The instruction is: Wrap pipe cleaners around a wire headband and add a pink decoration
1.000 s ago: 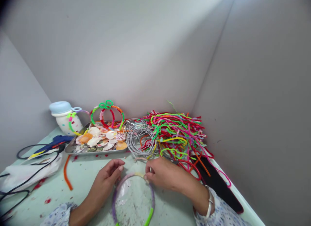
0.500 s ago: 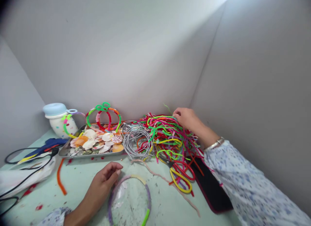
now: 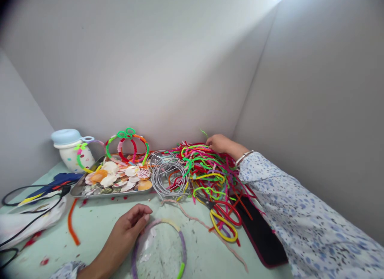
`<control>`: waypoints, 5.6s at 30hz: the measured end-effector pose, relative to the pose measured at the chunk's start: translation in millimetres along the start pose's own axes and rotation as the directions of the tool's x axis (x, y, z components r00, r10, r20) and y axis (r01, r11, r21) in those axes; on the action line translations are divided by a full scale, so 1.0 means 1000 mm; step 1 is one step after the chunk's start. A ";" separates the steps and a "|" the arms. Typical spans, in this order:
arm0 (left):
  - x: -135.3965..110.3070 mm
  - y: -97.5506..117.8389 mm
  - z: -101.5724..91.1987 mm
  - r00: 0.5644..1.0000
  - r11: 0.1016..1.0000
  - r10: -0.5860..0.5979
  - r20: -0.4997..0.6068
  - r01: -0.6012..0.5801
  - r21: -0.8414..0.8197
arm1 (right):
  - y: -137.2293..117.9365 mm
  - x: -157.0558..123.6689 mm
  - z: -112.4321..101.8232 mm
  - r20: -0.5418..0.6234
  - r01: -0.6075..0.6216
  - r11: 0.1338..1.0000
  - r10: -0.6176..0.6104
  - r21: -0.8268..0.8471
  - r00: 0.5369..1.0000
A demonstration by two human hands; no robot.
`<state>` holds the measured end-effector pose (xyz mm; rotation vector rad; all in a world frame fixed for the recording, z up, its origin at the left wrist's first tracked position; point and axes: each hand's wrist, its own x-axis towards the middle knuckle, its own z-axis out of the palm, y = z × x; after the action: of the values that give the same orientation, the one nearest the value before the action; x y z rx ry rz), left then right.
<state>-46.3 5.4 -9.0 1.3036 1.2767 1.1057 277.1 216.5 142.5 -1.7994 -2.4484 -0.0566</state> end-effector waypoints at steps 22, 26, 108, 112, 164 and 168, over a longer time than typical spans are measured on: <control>0.003 0.008 0.000 0.996 0.997 -0.053 -0.076 0.049 -0.052 | 0.022 -0.026 -0.034 -0.242 -0.028 0.886 0.157 0.463 0.958; 0.002 0.008 0.000 0.997 0.999 -0.035 -0.067 0.033 -0.034 | 0.017 -0.035 -0.045 -0.110 -0.025 0.720 0.140 0.694 0.984; 0.001 0.016 0.000 0.987 0.944 -0.119 -0.109 0.079 -0.320 | -0.029 -0.001 0.017 -0.038 0.152 0.988 -0.154 -0.036 0.987; 0.001 0.018 0.000 0.987 0.943 -0.135 -0.088 0.101 -0.317 | -0.023 0.000 0.019 -0.123 0.053 0.995 -0.063 -0.079 0.990; 0.003 0.008 -0.001 0.994 0.959 -0.106 -0.012 0.099 -0.266 | 0.014 -0.006 -0.034 -0.373 -0.093 0.945 0.212 0.314 0.903; 0.004 0.008 -0.001 0.996 0.965 -0.094 -0.007 0.089 -0.248 | 0.012 -0.006 -0.044 -0.304 -0.107 0.856 0.293 0.506 0.906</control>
<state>-46.1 9.9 -1.2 1.0400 1.1590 1.1730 293.4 210.0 185.2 -1.6275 -1.7948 0.1934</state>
